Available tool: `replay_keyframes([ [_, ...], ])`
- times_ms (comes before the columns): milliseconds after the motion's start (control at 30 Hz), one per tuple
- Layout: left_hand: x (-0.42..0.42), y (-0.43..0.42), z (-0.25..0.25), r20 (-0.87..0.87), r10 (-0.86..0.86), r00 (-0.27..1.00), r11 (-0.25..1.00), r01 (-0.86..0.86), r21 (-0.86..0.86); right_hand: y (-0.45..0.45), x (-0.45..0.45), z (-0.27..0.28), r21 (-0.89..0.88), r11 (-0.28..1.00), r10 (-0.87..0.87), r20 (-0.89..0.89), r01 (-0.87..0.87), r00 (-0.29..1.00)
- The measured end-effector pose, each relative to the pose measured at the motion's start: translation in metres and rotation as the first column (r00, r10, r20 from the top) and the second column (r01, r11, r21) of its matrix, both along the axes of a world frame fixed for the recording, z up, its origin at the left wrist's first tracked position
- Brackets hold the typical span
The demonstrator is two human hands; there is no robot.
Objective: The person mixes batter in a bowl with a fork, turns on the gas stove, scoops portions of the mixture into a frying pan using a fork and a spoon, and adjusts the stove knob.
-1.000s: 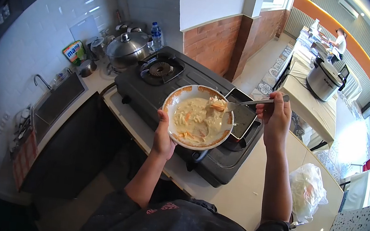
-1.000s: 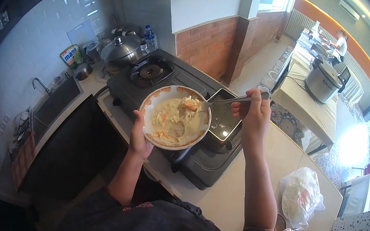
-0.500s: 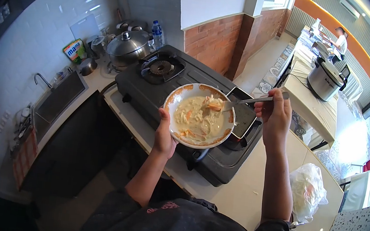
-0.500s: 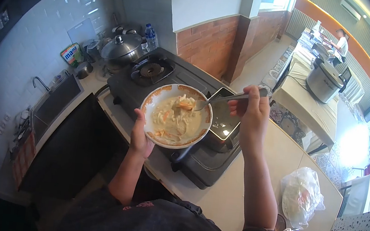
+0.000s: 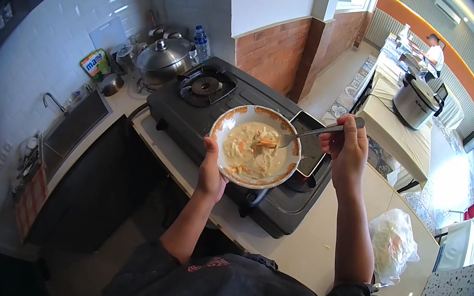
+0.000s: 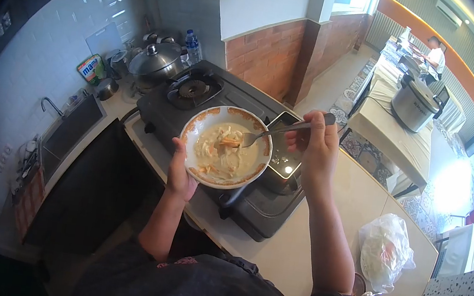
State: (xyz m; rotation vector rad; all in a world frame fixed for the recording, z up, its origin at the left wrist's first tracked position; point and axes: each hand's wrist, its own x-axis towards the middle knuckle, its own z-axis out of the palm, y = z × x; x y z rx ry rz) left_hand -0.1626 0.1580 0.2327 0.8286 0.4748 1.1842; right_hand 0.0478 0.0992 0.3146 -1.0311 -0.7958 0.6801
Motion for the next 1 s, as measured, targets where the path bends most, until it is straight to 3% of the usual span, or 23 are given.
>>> replay_keyframes([
  [100, 0.000, -0.002, 0.005, 0.003, -0.011, 1.000, 1.000, 0.011, -0.019, 0.000, 0.004, 0.001, 0.051, 0.999, 0.019, -0.005, -0.019, 1.000],
  [433, -0.002, -0.001, 0.005, -0.026, -0.012, 1.000, 0.999, 0.011, -0.049, 0.009, 0.011, -0.016, -0.024, 1.000, 0.012, -0.062, -0.013, 0.998],
  [867, -0.001, -0.002, 0.005, -0.007, 0.031, 0.999, 0.999, -0.031, -0.010, 0.017, 0.008, -0.051, -0.144, 0.990, 0.011, 0.075, 0.000, 0.997],
  [1000, -0.002, -0.002, 0.006, -0.041, 0.056, 0.998, 0.998, -0.056, 0.016, 0.018, 0.004, -0.053, -0.111, 0.994, 0.010, 0.107, 0.002, 0.994],
])
